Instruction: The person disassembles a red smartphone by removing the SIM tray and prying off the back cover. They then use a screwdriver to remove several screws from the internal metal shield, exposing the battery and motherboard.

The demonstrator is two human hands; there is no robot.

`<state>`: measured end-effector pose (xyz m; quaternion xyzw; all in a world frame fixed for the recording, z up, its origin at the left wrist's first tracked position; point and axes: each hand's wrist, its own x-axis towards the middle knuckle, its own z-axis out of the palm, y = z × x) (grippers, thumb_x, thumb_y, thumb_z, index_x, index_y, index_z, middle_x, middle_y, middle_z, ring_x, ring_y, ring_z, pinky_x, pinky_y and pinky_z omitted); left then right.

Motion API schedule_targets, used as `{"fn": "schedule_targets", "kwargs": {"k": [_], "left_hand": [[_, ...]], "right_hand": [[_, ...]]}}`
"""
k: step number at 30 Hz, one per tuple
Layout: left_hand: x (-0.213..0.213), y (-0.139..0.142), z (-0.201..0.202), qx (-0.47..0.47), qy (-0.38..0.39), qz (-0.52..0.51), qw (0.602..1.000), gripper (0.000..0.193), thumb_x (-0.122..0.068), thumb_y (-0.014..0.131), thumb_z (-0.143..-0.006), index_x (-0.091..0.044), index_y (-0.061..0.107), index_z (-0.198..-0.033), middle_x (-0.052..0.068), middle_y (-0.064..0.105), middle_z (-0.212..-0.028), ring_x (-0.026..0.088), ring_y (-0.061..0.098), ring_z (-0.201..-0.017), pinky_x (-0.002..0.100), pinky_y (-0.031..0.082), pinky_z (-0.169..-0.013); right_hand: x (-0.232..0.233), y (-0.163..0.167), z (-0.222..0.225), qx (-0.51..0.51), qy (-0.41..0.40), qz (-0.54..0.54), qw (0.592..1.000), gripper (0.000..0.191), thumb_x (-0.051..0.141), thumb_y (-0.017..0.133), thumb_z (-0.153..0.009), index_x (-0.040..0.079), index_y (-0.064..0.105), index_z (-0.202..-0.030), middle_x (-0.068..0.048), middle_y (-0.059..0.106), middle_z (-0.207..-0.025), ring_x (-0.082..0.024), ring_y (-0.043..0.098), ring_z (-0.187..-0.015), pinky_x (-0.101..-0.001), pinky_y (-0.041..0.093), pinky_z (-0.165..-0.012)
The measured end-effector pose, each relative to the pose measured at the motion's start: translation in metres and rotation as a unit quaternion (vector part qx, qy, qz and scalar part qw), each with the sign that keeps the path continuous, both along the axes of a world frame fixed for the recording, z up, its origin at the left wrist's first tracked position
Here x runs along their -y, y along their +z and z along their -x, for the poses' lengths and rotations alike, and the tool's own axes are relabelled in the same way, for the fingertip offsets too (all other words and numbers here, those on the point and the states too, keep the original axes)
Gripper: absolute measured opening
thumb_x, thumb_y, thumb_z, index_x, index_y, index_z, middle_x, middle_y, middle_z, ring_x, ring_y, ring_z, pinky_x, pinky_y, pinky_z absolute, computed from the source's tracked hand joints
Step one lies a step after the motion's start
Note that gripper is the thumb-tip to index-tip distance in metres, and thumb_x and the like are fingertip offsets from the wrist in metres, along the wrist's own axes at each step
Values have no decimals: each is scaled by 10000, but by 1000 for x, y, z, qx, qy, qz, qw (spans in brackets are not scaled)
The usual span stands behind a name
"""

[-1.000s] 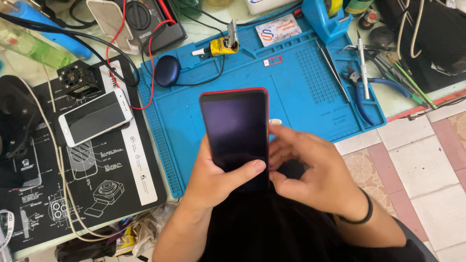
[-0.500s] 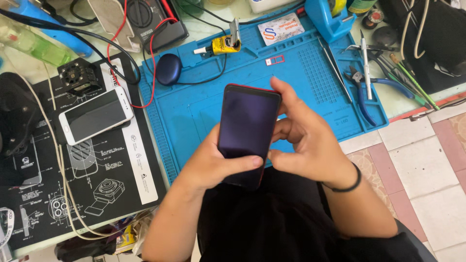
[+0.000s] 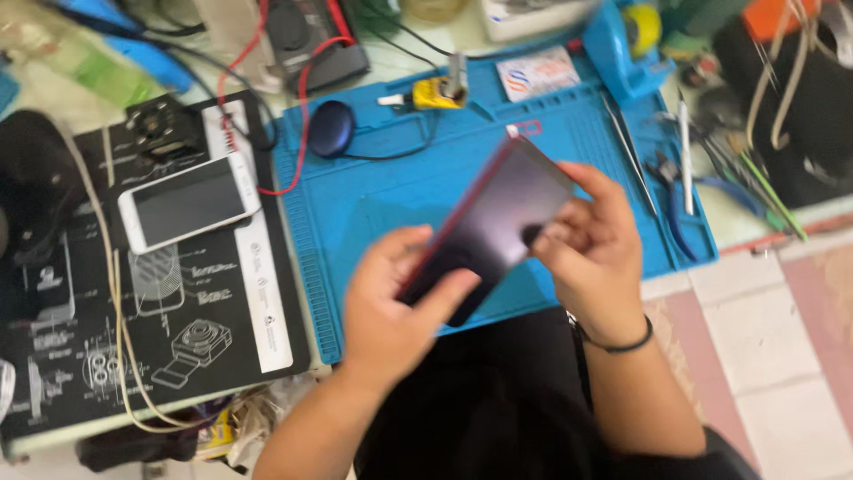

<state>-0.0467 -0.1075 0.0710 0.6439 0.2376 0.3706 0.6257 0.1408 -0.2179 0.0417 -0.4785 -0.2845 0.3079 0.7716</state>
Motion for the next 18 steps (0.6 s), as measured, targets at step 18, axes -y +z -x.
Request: {"fn": "schedule_targets", "kwargs": {"k": [18], "left_hand": [[25, 12, -2, -6, 169, -261, 950, 368, -219, 936, -821, -47, 647, -970, 75, 713, -836, 210, 710, -701, 285, 546, -621]], "right_hand": [[31, -12, -7, 23, 36, -118, 992, 611, -199, 640, -952, 14, 437, -1487, -129, 684, -1294, -71, 610, -958, -233, 509, -968]]}}
